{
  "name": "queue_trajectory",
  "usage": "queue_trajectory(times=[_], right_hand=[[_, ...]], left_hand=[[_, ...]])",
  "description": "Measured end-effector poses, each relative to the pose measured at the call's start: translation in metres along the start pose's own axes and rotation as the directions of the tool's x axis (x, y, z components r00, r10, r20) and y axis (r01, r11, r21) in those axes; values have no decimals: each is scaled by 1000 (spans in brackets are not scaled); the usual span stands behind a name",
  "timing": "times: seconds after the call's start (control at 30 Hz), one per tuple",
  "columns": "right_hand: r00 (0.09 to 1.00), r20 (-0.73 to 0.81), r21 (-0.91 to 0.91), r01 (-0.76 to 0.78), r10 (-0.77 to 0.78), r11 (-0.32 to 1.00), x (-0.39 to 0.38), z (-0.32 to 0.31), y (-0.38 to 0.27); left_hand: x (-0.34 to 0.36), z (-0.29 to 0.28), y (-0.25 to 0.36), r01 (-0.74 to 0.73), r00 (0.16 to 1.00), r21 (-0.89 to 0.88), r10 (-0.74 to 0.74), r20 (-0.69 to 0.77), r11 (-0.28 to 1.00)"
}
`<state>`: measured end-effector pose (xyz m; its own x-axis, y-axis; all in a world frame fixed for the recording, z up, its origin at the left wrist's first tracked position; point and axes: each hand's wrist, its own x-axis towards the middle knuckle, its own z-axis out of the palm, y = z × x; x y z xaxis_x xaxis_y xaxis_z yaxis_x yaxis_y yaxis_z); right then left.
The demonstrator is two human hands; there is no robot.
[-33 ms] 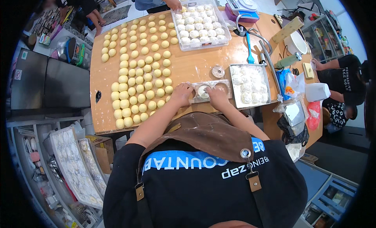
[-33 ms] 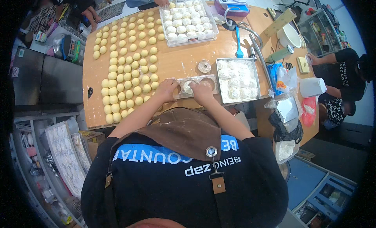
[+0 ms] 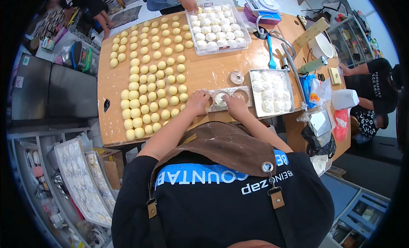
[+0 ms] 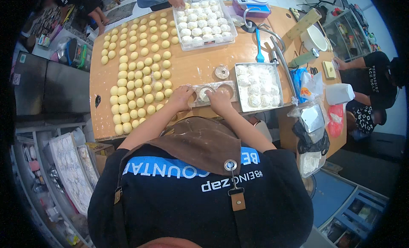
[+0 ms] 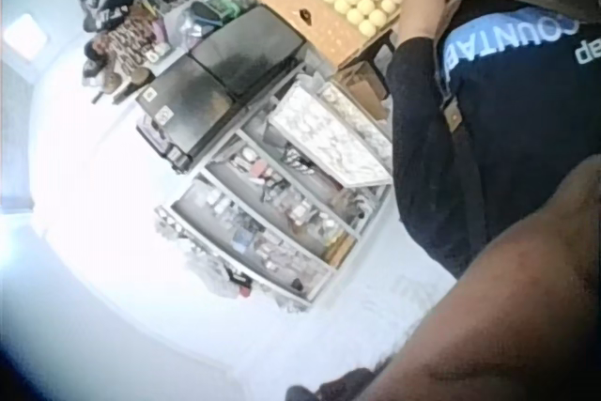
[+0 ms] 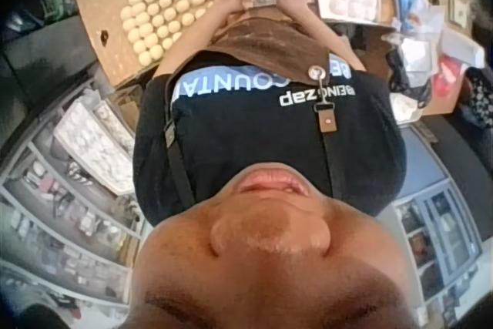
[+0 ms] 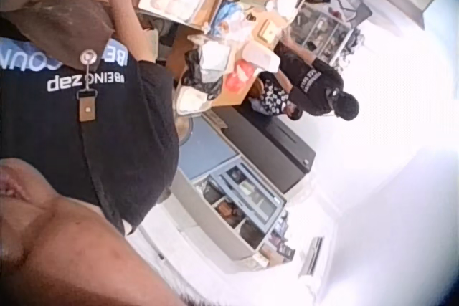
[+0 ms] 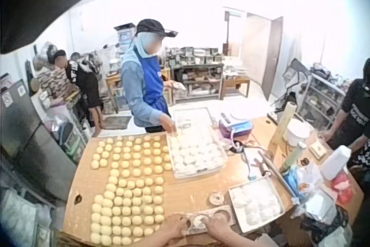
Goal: The person shapes dough balls by hand, presses them into a circular mold to form rings, and places the shaped dough onto baking sheets.
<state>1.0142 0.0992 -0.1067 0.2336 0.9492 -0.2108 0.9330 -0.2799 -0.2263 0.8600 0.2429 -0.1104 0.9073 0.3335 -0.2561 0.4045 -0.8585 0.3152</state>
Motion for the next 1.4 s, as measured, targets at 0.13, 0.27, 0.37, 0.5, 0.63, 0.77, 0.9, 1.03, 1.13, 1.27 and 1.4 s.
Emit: queue_trajectory(times=[0.13,0.27,0.37,0.5,0.63,0.77,0.9,1.03,1.13,1.27,1.4], right_hand=[[999,-45,-32,29,-30,999,1,5,2],[998,-55,20,24,-23,1000,4,4,0],[998,-55,-1,17,-17,1000,5,5,-2],[996,-86,-12,14,-15,1000,8,6,-3],[995,97,-26,-26,28,999,11,-13,-18],[998,51,-102,-23,29,994,9,-5,-18],[1000,18,-30,-2,3,1000,19,-6,-16],[979,-33,149,-194,201,970,14,-22,-2],[917,-211,370,-246,339,896,0,-41,23],[708,-533,584,-88,463,807,-11,-51,60],[501,-520,808,24,692,589,-2,-43,77]], left_hand=[[0,-4,0,1,1000,-2,-1,20,1000],[0,-4,-1,-18,1000,6,18,8,1000],[0,-4,-1,-19,1000,6,19,4,1000],[0,-5,0,-27,1000,-4,27,5,1000],[0,0,-3,-20,1000,9,20,-16,1000],[1,-3,-1,-54,997,5,54,-50,999],[6,6,-1,-62,998,67,63,-20,996],[13,5,5,-56,998,5,56,-9,998],[10,2,8,-77,994,13,78,-80,997],[7,1,2,-34,999,-52,35,11,998],[-9,-7,-9,-48,985,-209,11,-175,977]])
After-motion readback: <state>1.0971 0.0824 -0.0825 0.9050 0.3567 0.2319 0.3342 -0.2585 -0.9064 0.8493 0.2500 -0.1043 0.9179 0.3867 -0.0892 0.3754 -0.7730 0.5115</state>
